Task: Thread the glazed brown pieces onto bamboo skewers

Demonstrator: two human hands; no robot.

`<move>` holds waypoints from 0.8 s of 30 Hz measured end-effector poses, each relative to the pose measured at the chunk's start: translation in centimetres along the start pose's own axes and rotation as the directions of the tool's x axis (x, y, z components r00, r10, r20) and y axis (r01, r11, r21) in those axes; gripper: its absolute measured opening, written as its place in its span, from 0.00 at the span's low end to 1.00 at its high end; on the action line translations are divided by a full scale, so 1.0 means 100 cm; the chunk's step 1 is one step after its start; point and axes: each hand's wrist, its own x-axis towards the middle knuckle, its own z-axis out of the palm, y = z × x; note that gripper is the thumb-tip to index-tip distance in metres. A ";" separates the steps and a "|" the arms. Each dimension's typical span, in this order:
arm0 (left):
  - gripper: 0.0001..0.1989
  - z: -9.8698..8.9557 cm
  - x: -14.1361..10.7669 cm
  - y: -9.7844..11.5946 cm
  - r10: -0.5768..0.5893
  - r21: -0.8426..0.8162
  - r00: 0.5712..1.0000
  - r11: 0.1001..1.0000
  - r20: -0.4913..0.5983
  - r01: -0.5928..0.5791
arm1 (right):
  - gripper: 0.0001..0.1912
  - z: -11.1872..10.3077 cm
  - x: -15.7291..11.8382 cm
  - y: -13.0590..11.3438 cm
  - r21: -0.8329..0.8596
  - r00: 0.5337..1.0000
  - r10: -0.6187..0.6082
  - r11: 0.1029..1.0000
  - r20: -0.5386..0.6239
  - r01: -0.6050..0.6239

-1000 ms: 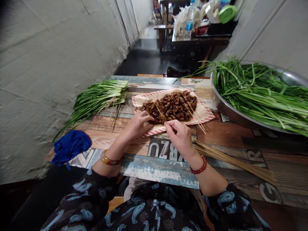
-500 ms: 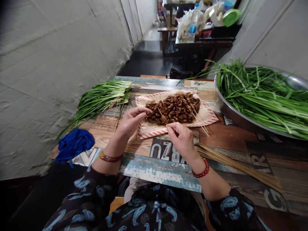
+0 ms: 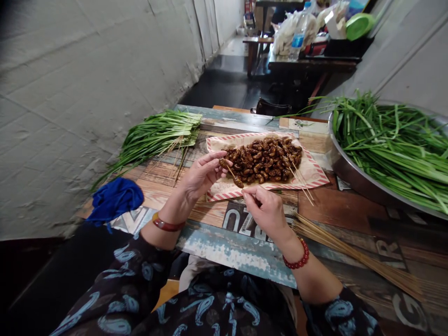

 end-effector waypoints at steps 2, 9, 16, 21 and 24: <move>0.15 0.001 0.000 0.000 0.013 0.006 1.000 1.000 0.014 -0.013 | 0.09 0.000 0.000 0.000 -0.014 1.000 0.002 1.000 -0.007 -0.002; 0.15 -0.001 0.001 -0.001 0.017 0.010 0.999 1.000 -0.030 -0.016 | 0.09 -0.002 -0.001 -0.003 0.025 0.999 0.046 0.999 -0.003 -0.046; 0.16 -0.002 0.004 -0.004 -0.010 0.010 0.998 1.000 -0.062 0.010 | 0.08 -0.001 -0.002 -0.001 0.001 0.999 -0.006 1.000 0.042 0.006; 0.18 0.002 0.002 -0.003 -0.004 0.014 0.999 1.000 -0.046 0.004 | 0.08 -0.001 0.000 0.001 -0.020 0.998 -0.042 0.999 0.044 0.042; 0.20 0.002 0.001 -0.002 -0.025 0.010 0.999 1.000 -0.033 0.025 | 0.08 0.000 0.000 0.001 -0.019 0.999 -0.036 0.999 0.033 0.036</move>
